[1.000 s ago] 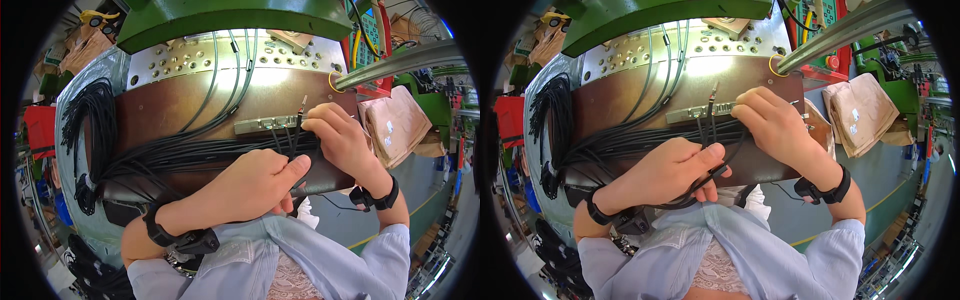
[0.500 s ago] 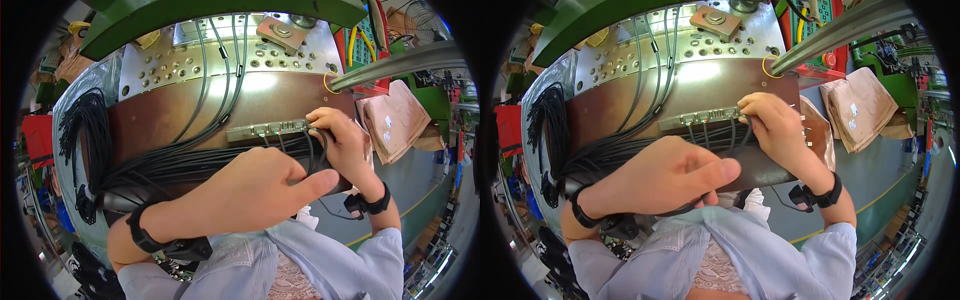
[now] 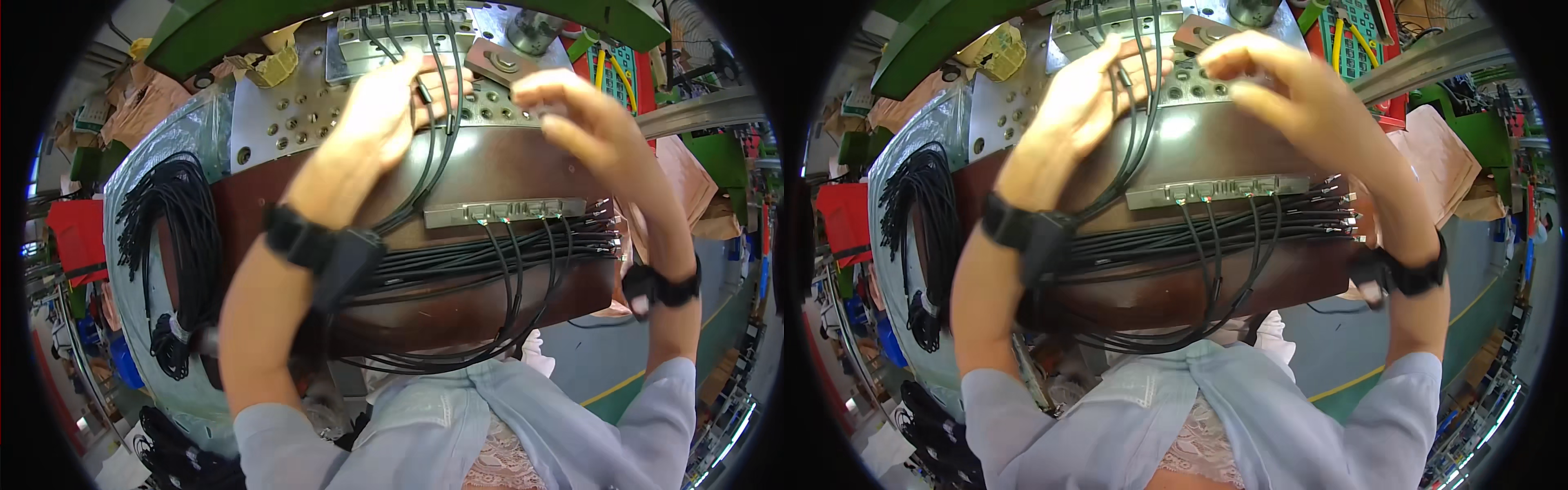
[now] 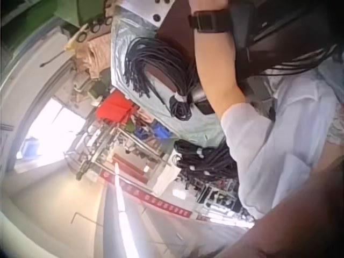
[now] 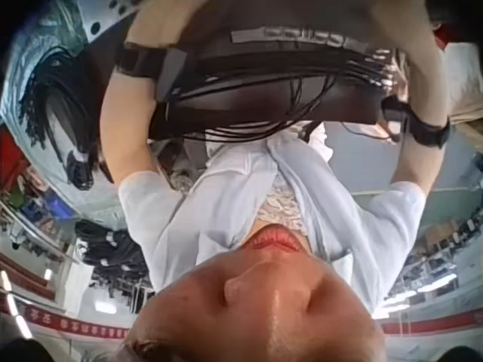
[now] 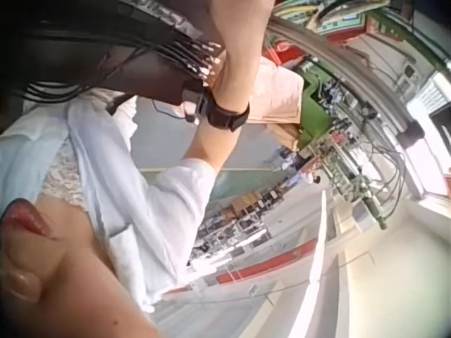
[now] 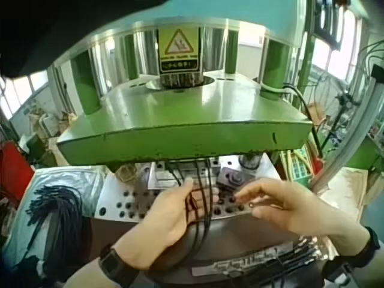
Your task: The person picks up a bundle of cables, separates individual cables, and inserts the connectors into a metal fixture. They then place the cables into a machine to be processed before removing them and repeating the task.
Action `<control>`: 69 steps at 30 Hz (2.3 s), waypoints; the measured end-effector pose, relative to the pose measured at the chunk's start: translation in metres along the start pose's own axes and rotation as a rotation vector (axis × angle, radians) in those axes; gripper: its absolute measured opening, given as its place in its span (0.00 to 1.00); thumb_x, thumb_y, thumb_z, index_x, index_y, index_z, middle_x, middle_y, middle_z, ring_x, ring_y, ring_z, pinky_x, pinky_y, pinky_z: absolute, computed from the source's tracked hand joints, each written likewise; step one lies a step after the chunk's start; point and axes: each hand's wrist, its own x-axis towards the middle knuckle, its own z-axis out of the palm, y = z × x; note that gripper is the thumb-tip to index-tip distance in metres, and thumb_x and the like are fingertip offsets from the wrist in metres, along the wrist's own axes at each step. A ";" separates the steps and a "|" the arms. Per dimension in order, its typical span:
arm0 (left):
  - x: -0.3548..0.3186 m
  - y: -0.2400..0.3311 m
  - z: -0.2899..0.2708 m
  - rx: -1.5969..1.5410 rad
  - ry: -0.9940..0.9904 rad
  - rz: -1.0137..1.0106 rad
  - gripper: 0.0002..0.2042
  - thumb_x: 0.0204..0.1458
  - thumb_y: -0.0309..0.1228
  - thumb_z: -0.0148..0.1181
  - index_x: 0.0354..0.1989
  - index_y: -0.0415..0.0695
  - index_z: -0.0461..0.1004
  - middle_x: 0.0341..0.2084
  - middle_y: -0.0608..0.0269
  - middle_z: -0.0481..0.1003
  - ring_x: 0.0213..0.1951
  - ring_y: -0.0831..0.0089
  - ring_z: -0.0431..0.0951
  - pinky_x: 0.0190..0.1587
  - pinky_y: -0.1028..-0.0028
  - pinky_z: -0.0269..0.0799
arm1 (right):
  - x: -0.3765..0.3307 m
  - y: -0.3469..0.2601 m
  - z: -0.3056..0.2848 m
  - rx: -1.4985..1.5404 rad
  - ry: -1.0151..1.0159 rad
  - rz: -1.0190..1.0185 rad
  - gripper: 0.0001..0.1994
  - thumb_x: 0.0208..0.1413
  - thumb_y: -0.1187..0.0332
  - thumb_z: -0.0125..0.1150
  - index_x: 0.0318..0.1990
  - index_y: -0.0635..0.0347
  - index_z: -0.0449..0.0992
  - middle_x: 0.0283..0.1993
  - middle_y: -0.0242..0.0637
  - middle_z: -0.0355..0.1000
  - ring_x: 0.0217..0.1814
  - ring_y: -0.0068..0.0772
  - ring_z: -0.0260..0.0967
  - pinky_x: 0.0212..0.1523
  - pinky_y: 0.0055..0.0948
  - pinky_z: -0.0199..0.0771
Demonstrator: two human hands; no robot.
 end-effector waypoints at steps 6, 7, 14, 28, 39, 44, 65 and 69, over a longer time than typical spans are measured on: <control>-0.006 0.003 0.008 0.057 0.066 -0.084 0.16 0.65 0.40 0.52 0.46 0.37 0.75 0.32 0.61 0.77 0.32 0.73 0.77 0.37 0.73 0.76 | 0.154 0.114 0.014 -0.489 0.332 0.091 0.16 0.63 0.64 0.55 0.54 0.62 0.72 0.48 0.40 0.73 0.51 0.32 0.71 0.52 0.30 0.69; -0.010 0.009 0.012 0.080 0.063 -0.070 0.16 0.65 0.41 0.52 0.46 0.38 0.75 0.32 0.61 0.77 0.32 0.73 0.77 0.37 0.73 0.76 | 0.164 0.121 0.011 -0.598 0.356 0.109 0.16 0.63 0.63 0.55 0.54 0.61 0.73 0.48 0.40 0.73 0.50 0.33 0.71 0.50 0.32 0.70; -0.061 0.026 0.023 -0.205 -0.066 -0.141 0.20 0.67 0.41 0.44 0.49 0.32 0.71 0.31 0.58 0.75 0.30 0.68 0.77 0.39 0.64 0.79 | 0.091 0.050 0.013 -0.776 0.256 -0.231 0.19 0.61 0.58 0.58 0.53 0.60 0.76 0.44 0.37 0.75 0.39 0.30 0.71 0.42 0.30 0.71; -0.227 0.043 0.042 -0.073 -0.062 -0.555 0.14 0.65 0.40 0.48 0.28 0.48 0.66 0.20 0.73 0.63 0.16 0.80 0.59 0.17 0.78 0.51 | 0.063 -0.060 0.100 0.194 -0.115 -0.065 0.15 0.63 0.62 0.58 0.48 0.66 0.78 0.36 0.26 0.74 0.38 0.17 0.66 0.40 0.20 0.68; -0.367 0.223 -0.244 0.702 1.345 0.153 0.29 0.63 0.52 0.51 0.56 0.33 0.67 0.47 0.47 0.77 0.44 0.61 0.80 0.45 0.73 0.75 | -0.007 -0.002 0.059 -0.748 0.333 -0.372 0.18 0.51 0.66 0.67 0.50 0.58 0.78 0.44 0.40 0.76 0.47 0.46 0.74 0.50 0.38 0.73; -0.273 0.093 -0.116 1.008 0.648 0.477 0.28 0.67 0.43 0.44 0.67 0.34 0.57 0.42 0.45 0.79 0.31 0.73 0.79 0.34 0.80 0.73 | -0.061 -0.001 0.067 -0.419 0.167 -0.371 0.15 0.49 0.73 0.66 0.46 0.59 0.79 0.40 0.38 0.74 0.44 0.44 0.71 0.47 0.37 0.72; -0.057 0.039 0.015 -0.062 0.120 -0.306 0.26 0.66 0.46 0.47 0.52 0.29 0.69 0.44 0.44 0.77 0.44 0.56 0.80 0.48 0.62 0.76 | 0.153 0.031 0.039 -0.433 0.245 -0.100 0.13 0.62 0.69 0.53 0.50 0.60 0.77 0.42 0.46 0.76 0.45 0.45 0.74 0.48 0.37 0.73; -0.016 0.047 0.002 0.006 0.117 -0.037 0.14 0.66 0.37 0.48 0.35 0.38 0.72 0.22 0.65 0.70 0.22 0.78 0.67 0.28 0.73 0.69 | 0.156 0.060 0.017 -0.514 0.251 0.000 0.13 0.62 0.69 0.52 0.51 0.60 0.77 0.42 0.46 0.76 0.44 0.45 0.74 0.48 0.36 0.74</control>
